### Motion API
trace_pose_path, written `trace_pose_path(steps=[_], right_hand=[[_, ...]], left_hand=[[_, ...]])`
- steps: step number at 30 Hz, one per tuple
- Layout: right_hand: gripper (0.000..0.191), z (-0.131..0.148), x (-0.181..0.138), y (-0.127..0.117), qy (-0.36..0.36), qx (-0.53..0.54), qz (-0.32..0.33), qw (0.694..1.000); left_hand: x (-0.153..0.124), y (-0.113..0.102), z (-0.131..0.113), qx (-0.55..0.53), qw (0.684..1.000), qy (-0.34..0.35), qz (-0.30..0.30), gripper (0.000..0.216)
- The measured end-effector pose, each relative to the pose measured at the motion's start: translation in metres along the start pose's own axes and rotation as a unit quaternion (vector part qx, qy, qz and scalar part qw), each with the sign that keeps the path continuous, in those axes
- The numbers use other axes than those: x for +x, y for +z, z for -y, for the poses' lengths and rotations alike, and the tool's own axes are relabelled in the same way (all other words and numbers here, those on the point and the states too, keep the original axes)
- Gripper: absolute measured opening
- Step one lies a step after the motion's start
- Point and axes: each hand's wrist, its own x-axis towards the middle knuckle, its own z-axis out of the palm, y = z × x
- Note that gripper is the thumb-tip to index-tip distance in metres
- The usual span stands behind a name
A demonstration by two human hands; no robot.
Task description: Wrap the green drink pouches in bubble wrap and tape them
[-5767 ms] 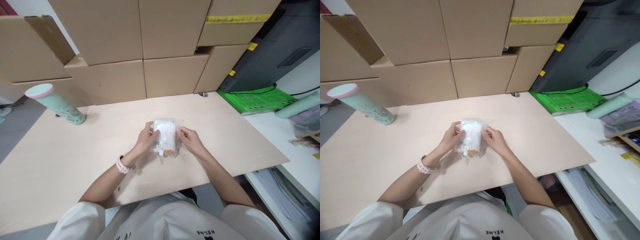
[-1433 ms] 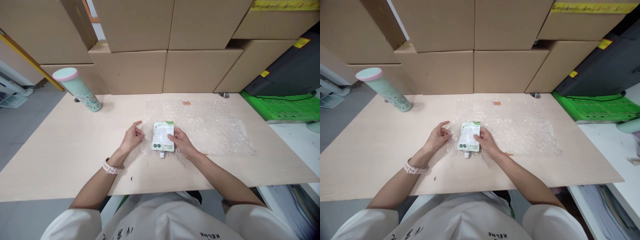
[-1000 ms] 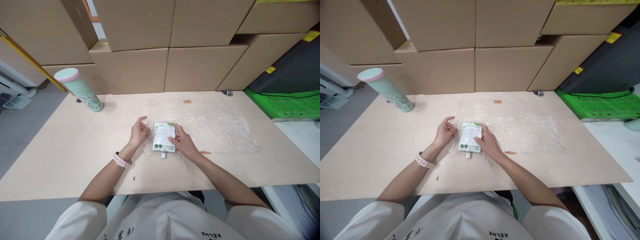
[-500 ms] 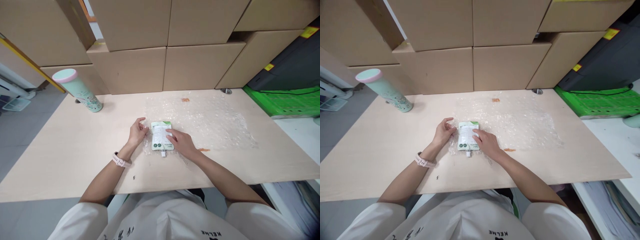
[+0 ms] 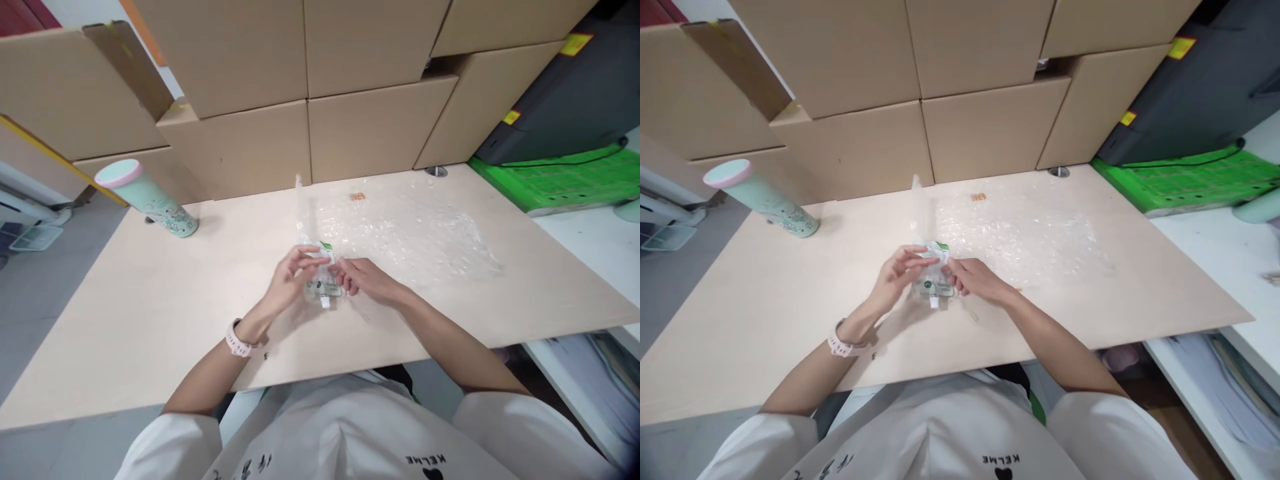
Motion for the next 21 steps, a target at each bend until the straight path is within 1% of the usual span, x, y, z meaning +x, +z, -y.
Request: trace_pose_path(steps=[1, 2, 3, 4, 5, 7, 9, 10, 11, 12, 13, 14, 15, 16, 18, 19, 20, 21], right_hand=[[0.067, 0.0, 0.0, -0.004, 0.017, 0.05, 0.026, 0.998], [0.07, 0.0, 0.0, -0.008, 0.024, 0.081, 0.046, 0.995], [0.072, 0.0, 0.0, -0.011, 0.026, 0.093, 0.06, 0.994], [0.072, 0.0, -0.001, -0.012, 0.026, 0.093, 0.064, 0.993], [0.069, 0.0, -0.001, -0.013, 0.025, 0.091, 0.061, 0.994], [0.059, 0.001, -0.001, -0.012, 0.026, 0.085, 0.052, 0.995], [0.046, 0.0, -0.002, -0.011, 0.026, 0.073, 0.053, 0.996], [0.042, -0.001, -0.002, -0.01, 0.021, 0.062, 0.056, 0.996], [0.038, -0.001, -0.003, -0.009, 0.013, 0.049, 0.059, 0.997], [0.036, -0.002, -0.004, -0.008, 0.002, 0.033, 0.059, 0.998], [0.034, -0.003, -0.005, -0.007, -0.011, 0.015, 0.055, 0.998], [0.034, -0.003, -0.005, -0.006, -0.027, -0.008, 0.049, 0.998], [0.035, -0.004, -0.006, -0.005, -0.043, -0.036, 0.039, 0.998], [0.038, -0.004, -0.007, -0.003, -0.059, -0.069, 0.026, 0.996], [0.04, -0.004, -0.008, 0.001, -0.086, -0.136, -0.001, 0.987], [0.039, -0.003, -0.008, 0.002, -0.095, -0.164, -0.01, 0.982], [0.037, -0.002, -0.008, 0.004, -0.1, -0.184, -0.015, 0.978], [0.036, -0.001, -0.008, 0.005, -0.105, -0.195, -0.018, 0.975]], left_hand=[[-0.002, 0.011, 0.006, 0.017, 0.999, 0.017, 0.036, 0.031], [-0.003, 0.022, 0.012, 0.026, 0.997, 0.029, 0.07, 0.026], [-0.004, 0.034, 0.017, 0.027, 0.995, 0.038, 0.092, 0.021], [-0.005, 0.044, 0.02, 0.039, 0.994, 0.043, 0.091, 0.015], [-0.006, 0.052, 0.021, 0.059, 0.994, 0.048, 0.078, 0.014], [-0.008, 0.058, 0.014, 0.122, 0.99, 0.064, 0.039, 0.017], [-0.011, 0.05, 0.001, 0.184, 0.978, 0.094, -0.008, 0.019], [-0.012, 0.041, -0.005, 0.203, 0.972, 0.108, -0.051, 0.019], [-0.013, 0.029, -0.009, 0.209, 0.963, 0.12, -0.117, 0.017], [-0.015, 0.016, -0.012, 0.205, 0.956, 0.114, -0.177, 0.015], [-0.016, 0.002, -0.012, 0.198, 0.948, 0.099, -0.23, 0.014], [-0.016, -0.012, -0.011, 0.184, 0.942, 0.066, -0.273, 0.018], [-0.017, -0.024, -0.009, 0.155, 0.94, 0.012, -0.305, 0.026], [-0.017, -0.034, -0.007, 0.104, 0.941, -0.059, -0.317, 0.031], [-0.017, -0.047, -0.004, -0.023, 0.935, -0.183, -0.301, 0.033], [-0.016, -0.048, -0.004, -0.089, 0.928, -0.223, -0.284, 0.03], [-0.015, -0.046, -0.005, -0.145, 0.922, -0.241, -0.268, 0.025], [-0.014, -0.041, -0.007, -0.185, 0.919, -0.237, -0.255, 0.023]])
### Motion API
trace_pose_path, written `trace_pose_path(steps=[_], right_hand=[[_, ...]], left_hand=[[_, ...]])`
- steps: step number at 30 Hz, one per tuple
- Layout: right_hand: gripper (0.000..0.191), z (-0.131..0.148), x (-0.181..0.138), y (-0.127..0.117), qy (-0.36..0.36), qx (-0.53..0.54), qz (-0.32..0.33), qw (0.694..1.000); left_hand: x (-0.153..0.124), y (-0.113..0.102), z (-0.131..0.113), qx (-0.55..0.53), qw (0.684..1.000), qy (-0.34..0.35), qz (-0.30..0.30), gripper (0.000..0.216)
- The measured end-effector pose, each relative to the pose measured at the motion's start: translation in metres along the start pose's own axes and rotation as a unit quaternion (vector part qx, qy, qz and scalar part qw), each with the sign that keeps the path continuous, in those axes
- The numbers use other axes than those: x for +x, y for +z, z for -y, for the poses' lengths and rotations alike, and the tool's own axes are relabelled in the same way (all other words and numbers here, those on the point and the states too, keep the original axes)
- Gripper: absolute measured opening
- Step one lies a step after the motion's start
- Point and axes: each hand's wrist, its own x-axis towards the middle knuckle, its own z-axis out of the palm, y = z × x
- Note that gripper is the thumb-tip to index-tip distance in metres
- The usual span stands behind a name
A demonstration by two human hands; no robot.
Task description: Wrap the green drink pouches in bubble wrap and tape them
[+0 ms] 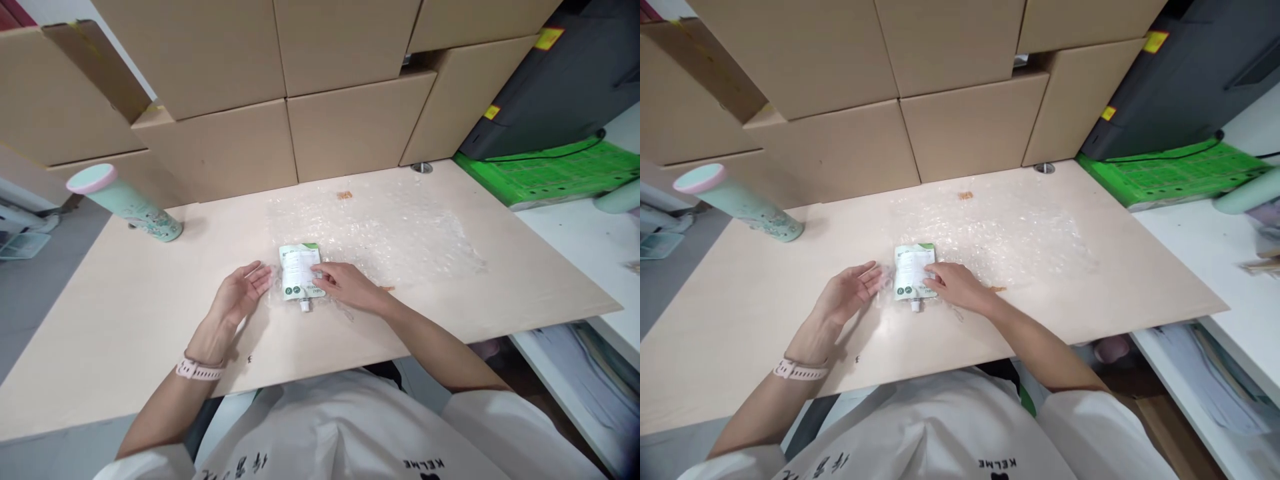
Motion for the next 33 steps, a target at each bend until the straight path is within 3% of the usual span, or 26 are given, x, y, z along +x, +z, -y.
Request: trace_pose_path(steps=[3, 5, 7, 9, 11, 13, 15, 18, 20, 22, 26, 29, 31, 33], right_hand=[[0.034, 0.003, 0.001, -0.002, -0.005, 0.013, 0.006, 1.0], [0.033, 0.003, 0.001, -0.005, 0.01, 0.046, 0.028, 0.999], [0.034, 0.002, 0.002, -0.007, 0.032, 0.084, 0.049, 0.995], [0.035, 0.001, 0.002, -0.008, 0.039, 0.111, 0.054, 0.992], [0.034, 0.001, 0.001, -0.007, 0.031, 0.108, 0.045, 0.993], [0.031, 0.003, 0.0, -0.007, 0.018, 0.077, 0.034, 0.996], [0.028, 0.006, -0.002, -0.007, 0.009, 0.041, 0.031, 0.999], [0.027, 0.01, -0.004, -0.008, 0.003, 0.003, 0.038, 0.999], [0.027, 0.011, -0.004, -0.008, 0.002, -0.009, 0.038, 0.999], [0.027, 0.01, -0.003, -0.007, 0.0, -0.011, 0.034, 0.999], [0.03, 0.006, 0.0, -0.006, -0.001, 0.005, 0.029, 1.0], [0.032, 0.003, 0.001, -0.008, 0.002, 0.032, 0.044, 0.998], [0.034, 0.002, 0.001, -0.009, 0.015, 0.065, 0.062, 0.996], [0.036, 0.002, 0.001, -0.01, 0.033, 0.091, 0.07, 0.993]], left_hand=[[-0.01, 0.028, 0.012, -0.028, 0.995, 0.074, 0.063, 0.032], [-0.016, 0.048, 0.026, 0.016, 0.984, 0.122, 0.126, 0.041], [-0.021, 0.061, 0.039, 0.077, 0.97, 0.162, 0.163, 0.034], [-0.023, 0.063, 0.045, 0.158, 0.944, 0.259, 0.127, 0.019], [-0.022, 0.053, 0.042, 0.231, 0.895, 0.381, 0.026, 0.015], [-0.018, 0.036, 0.031, 0.255, 0.861, 0.434, -0.075, 0.022], [-0.013, 0.017, 0.019, 0.227, 0.898, 0.358, -0.116, 0.034], [-0.007, -0.001, 0.002, 0.085, 0.988, 0.102, -0.084, 0.03], [-0.004, -0.004, -0.003, -0.001, 0.999, -0.027, -0.034, 0.019], [-0.002, 0.001, -0.003, -0.039, 0.997, -0.064, 0.005, 0.016], [0.003, 0.027, 0.014, 0.021, 0.996, 0.054, 0.075, 0.022], [0.004, 0.051, 0.035, 0.13, 0.967, 0.161, 0.151, 0.022], [0.002, 0.061, 0.042, 0.189, 0.942, 0.241, 0.136, 0.013], [0.0, 0.062, 0.041, 0.201, 0.925, 0.312, 0.078, 0.012]])
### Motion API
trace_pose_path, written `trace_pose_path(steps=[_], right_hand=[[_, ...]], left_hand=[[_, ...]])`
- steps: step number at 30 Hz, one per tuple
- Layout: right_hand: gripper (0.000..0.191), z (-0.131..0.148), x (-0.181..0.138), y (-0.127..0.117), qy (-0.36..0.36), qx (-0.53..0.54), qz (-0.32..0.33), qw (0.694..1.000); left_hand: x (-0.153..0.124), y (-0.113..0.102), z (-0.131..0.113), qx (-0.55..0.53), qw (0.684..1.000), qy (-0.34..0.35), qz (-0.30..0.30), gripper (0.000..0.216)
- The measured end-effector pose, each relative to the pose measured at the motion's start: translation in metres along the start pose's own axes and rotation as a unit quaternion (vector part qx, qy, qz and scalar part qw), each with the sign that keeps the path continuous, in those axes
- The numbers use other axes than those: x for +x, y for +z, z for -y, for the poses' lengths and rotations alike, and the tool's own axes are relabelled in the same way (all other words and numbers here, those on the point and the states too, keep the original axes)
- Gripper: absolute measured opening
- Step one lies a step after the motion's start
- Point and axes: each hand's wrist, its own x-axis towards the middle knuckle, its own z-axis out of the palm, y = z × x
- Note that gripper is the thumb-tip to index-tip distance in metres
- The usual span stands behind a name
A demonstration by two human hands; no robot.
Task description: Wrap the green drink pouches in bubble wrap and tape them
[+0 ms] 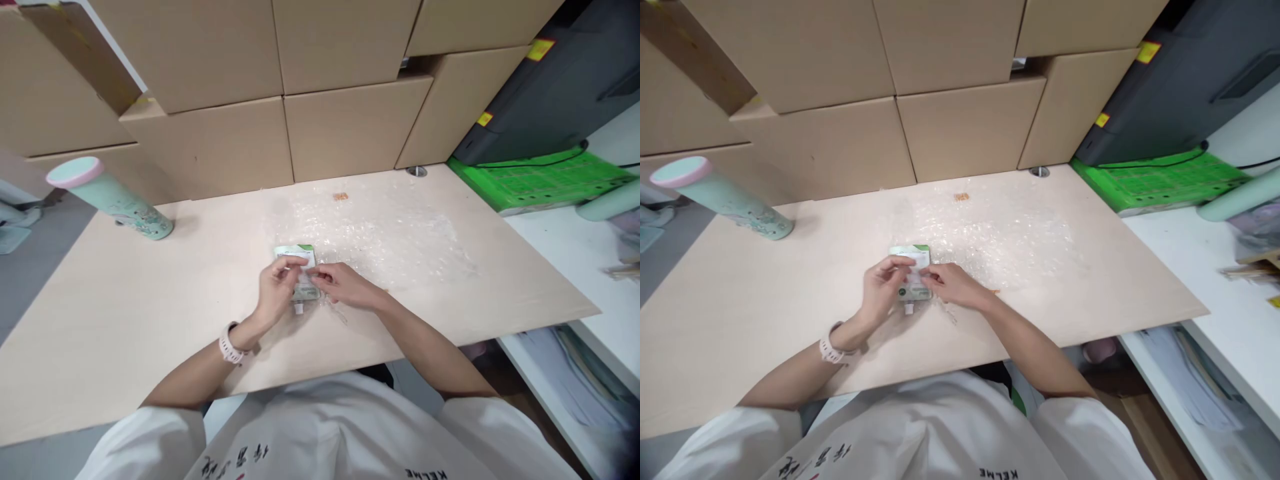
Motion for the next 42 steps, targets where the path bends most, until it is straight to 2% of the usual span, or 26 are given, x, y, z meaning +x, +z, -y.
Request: trace_pose_path(steps=[3, 4, 5, 6, 8, 9, 11, 14, 16, 19, 21, 24, 26, 29, 32, 34, 36, 39, 40, 42], right_hand=[[0.034, 0.001, -0.001, 0.001, -0.001, -0.024, -0.016, 1.0], [0.032, 0.002, -0.002, 0.002, -0.009, -0.043, -0.02, 0.999], [0.03, 0.003, -0.002, 0.002, -0.018, -0.061, -0.023, 0.998], [0.029, 0.004, -0.003, 0.003, -0.024, -0.076, -0.024, 0.997], [0.028, 0.006, -0.004, 0.003, -0.031, -0.094, -0.025, 0.995], [0.028, 0.006, -0.004, 0.003, -0.032, -0.098, -0.027, 0.994], [0.028, 0.005, -0.003, 0.004, -0.03, -0.096, -0.03, 0.994], [0.031, 0.002, -0.001, 0.005, -0.027, -0.088, -0.031, 0.995], [0.031, 0.001, 0.0, 0.005, -0.024, -0.078, -0.034, 0.996], [0.024, -0.001, 0.0, 0.001, -0.011, -0.024, -0.024, 0.999], [0.017, -0.004, -0.001, -0.005, -0.007, 0.029, 0.006, 1.0], [0.005, -0.014, 0.0, -0.019, -0.039, 0.059, 0.027, 0.997], [0.01, -0.023, 0.0, -0.031, -0.048, 0.041, 0.003, 0.998], [0.007, -0.032, -0.004, -0.049, 0.015, -0.016, -0.004, 1.0], [0.016, -0.033, -0.013, -0.066, 0.076, -0.083, 0.017, 0.994], [0.021, -0.032, -0.019, -0.076, 0.074, -0.104, -0.02, 0.992], [0.024, -0.031, -0.024, -0.082, 0.07, -0.086, -0.093, 0.989], [0.026, -0.029, -0.026, -0.084, 0.065, -0.002, -0.178, 0.982], [0.027, -0.028, -0.026, -0.083, 0.051, 0.022, -0.181, 0.982], [0.027, -0.025, -0.024, -0.079, 0.017, 0.041, -0.134, 0.99]], left_hand=[[0.002, -0.022, -0.006, 0.007, 0.987, 0.045, -0.155, 0.02], [0.003, -0.032, -0.007, -0.008, 0.98, 0.019, -0.199, 0.022], [0.004, -0.042, -0.008, -0.038, 0.974, -0.034, -0.223, 0.023], [0.005, -0.05, -0.007, -0.078, 0.966, -0.11, -0.222, 0.022], [0.006, -0.061, -0.005, -0.166, 0.933, -0.275, -0.161, 0.017], [0.006, -0.063, -0.003, -0.198, 0.913, -0.333, -0.127, 0.015], [0.007, -0.06, 0.001, -0.233, 0.893, -0.375, -0.083, 0.015], [0.009, -0.046, 0.005, -0.23, 0.918, -0.317, -0.063, 0.012], [0.011, -0.033, 0.006, -0.193, 0.948, -0.247, -0.05, 0.023], [0.016, -0.008, 0.004, -0.08, 0.993, -0.079, -0.035, 0.031], [0.02, 0.012, 0.002, -0.01, 0.999, 0.025, -0.03, 0.031], [0.027, 0.045, 0.0, 0.119, 0.983, 0.139, 0.009, 0.021], [0.032, 0.064, 0.001, 0.231, 0.944, 0.235, 0.033, 0.006], [0.042, 0.081, 0.006, 0.337, 0.88, 0.327, 0.065, 0.012], [0.053, 0.084, 0.013, 0.374, 0.848, 0.355, 0.126, 0.019], [0.058, 0.083, 0.017, 0.37, 0.84, 0.355, 0.176, 0.025], [0.06, 0.083, 0.021, 0.354, 0.845, 0.34, 0.211, 0.027], [0.061, 0.086, 0.027, 0.348, 0.863, 0.309, 0.199, 0.023], [0.061, 0.088, 0.029, 0.356, 0.866, 0.3, 0.185, 0.022], [0.062, 0.092, 0.032, 0.372, 0.871, 0.28, 0.158, 0.022]])
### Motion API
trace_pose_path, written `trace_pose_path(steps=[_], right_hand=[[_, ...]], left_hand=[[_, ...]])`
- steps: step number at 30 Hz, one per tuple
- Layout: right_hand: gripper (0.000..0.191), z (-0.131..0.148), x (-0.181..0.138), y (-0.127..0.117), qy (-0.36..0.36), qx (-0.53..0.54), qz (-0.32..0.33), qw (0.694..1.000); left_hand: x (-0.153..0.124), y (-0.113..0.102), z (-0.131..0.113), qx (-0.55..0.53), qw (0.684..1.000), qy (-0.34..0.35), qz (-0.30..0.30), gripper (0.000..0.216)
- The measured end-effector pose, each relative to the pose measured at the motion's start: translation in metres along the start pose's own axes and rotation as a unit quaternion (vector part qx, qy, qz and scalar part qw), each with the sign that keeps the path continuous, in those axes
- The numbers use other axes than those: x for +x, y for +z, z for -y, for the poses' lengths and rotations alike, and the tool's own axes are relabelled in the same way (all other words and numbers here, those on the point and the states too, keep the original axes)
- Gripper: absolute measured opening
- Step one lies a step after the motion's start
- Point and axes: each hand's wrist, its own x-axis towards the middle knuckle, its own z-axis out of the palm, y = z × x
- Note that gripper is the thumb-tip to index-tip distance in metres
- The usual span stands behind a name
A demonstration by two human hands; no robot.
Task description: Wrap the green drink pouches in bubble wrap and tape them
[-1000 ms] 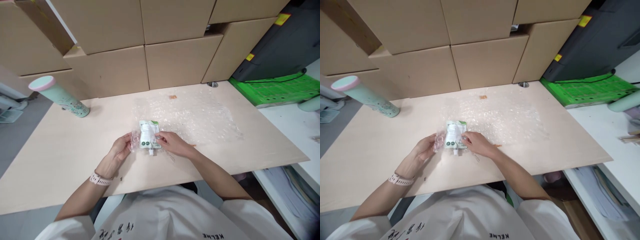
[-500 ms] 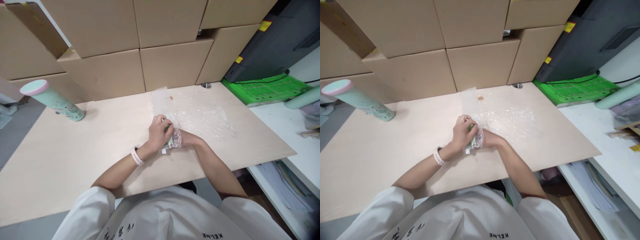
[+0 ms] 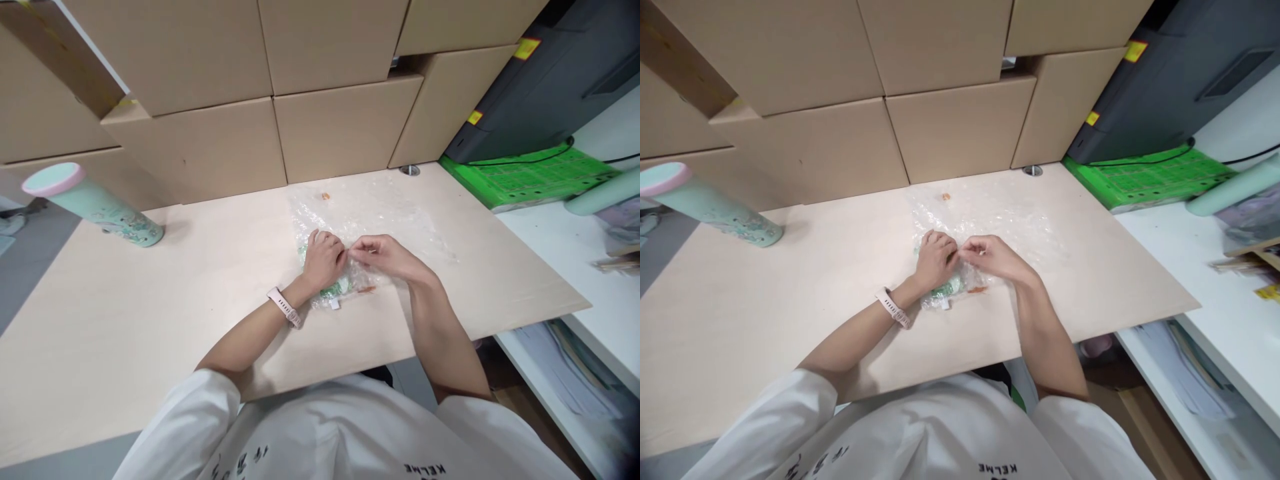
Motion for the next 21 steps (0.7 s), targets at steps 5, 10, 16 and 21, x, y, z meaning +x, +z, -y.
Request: trace_pose_path(steps=[5, 10, 16, 21], right_hand=[[0.009, 0.002, 0.003, 0.014, 0.023, -0.126, 0.092, 0.987], [0.006, 0.001, 0.004, 0.017, 0.03, -0.236, 0.068, 0.969], [0.012, 0.005, 0.002, 0.022, 0.013, -0.199, 0.077, 0.977], [0.019, 0.005, 0.004, 0.037, 0.012, -0.011, 0.137, 0.99]], left_hand=[[-0.006, -0.007, 0.004, -0.082, 0.991, -0.081, -0.07, 0.014], [-0.035, -0.036, 0.007, -0.301, 0.87, -0.347, -0.181, 0.046], [-0.053, -0.058, -0.014, -0.527, 0.717, -0.413, -0.192, 0.048], [-0.061, -0.058, -0.038, -0.47, 0.833, -0.216, -0.196, 0.033]])
